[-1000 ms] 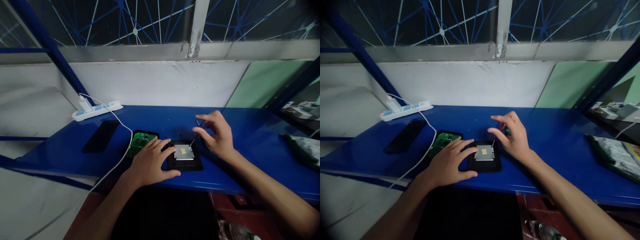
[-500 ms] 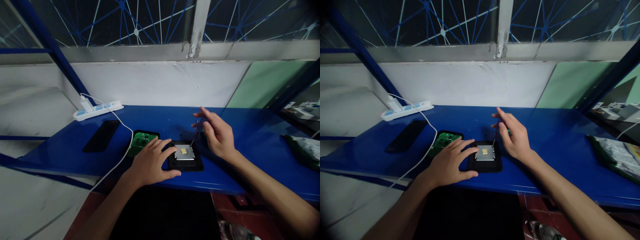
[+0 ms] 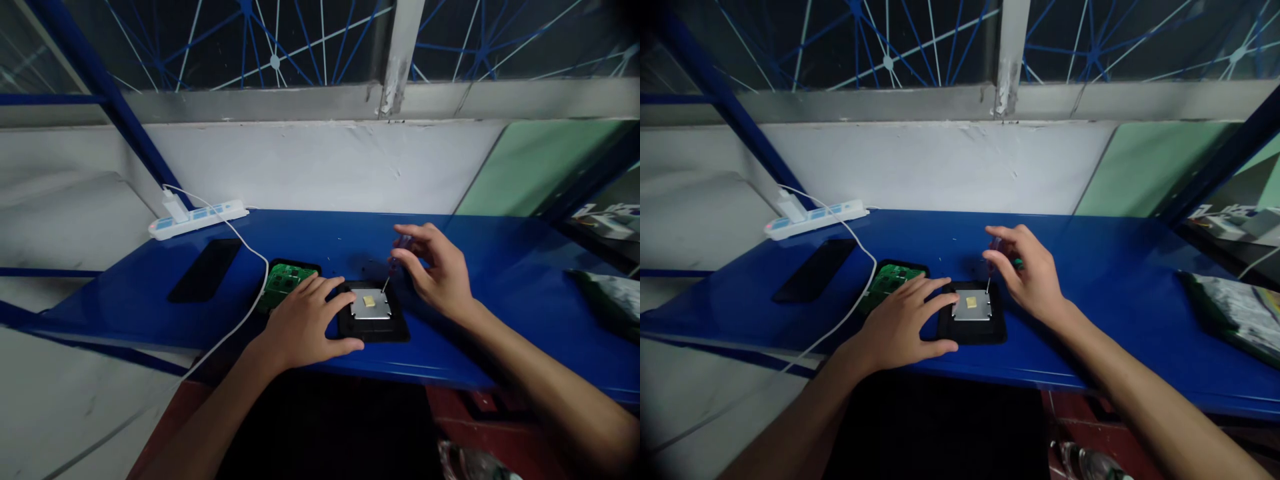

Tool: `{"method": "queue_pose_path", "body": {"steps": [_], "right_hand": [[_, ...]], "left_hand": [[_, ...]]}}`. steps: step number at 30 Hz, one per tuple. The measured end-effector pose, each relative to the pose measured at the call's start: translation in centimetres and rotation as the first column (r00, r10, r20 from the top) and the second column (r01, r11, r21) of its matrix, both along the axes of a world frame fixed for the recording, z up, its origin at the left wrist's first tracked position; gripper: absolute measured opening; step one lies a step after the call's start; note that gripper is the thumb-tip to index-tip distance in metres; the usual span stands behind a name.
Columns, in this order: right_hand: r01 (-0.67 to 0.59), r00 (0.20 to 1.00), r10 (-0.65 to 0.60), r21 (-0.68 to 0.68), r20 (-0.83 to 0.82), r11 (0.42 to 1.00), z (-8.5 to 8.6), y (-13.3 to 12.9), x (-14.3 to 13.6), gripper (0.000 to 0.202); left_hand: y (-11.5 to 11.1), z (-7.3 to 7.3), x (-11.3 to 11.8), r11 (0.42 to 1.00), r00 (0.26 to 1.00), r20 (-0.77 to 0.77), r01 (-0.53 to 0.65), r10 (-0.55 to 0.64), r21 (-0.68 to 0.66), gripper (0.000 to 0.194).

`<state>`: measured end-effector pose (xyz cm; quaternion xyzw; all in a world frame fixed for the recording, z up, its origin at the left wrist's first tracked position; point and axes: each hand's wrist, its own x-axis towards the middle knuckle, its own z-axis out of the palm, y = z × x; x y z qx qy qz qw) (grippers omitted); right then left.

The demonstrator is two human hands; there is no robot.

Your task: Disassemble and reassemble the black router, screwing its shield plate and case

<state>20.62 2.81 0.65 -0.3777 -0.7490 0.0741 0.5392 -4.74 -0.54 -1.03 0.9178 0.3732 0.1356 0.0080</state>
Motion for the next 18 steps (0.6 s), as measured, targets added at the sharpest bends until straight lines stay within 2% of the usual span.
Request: {"method": "queue_pose_path", "body": {"steps": [6,14,18], "right_hand": [[0.051,0.998,-0.052,0.001,0.023,0.999,0.03,-0.12,0.10,0.033],[0.243,0.963,-0.252,0.097,0.091,0.965,0.11,-0.53,-0.72,0.029],[0.203,0.972,-0.213,0.100,0.101,0.974,0.02,-0.38,-0.38,0.030]], "left_hand": [[0.04,-0.19,-0.01,1.000,1.000,0.019,0.006,-0.006,0.024,0.066],[-0.01,-0.45,-0.07,0.999,0.998,0.065,0.008,-0.010,0.036,0.064],[-0.05,-0.33,-0.13,1.000,0.999,0.048,0.009,-0.011,0.029,0.065]]}}
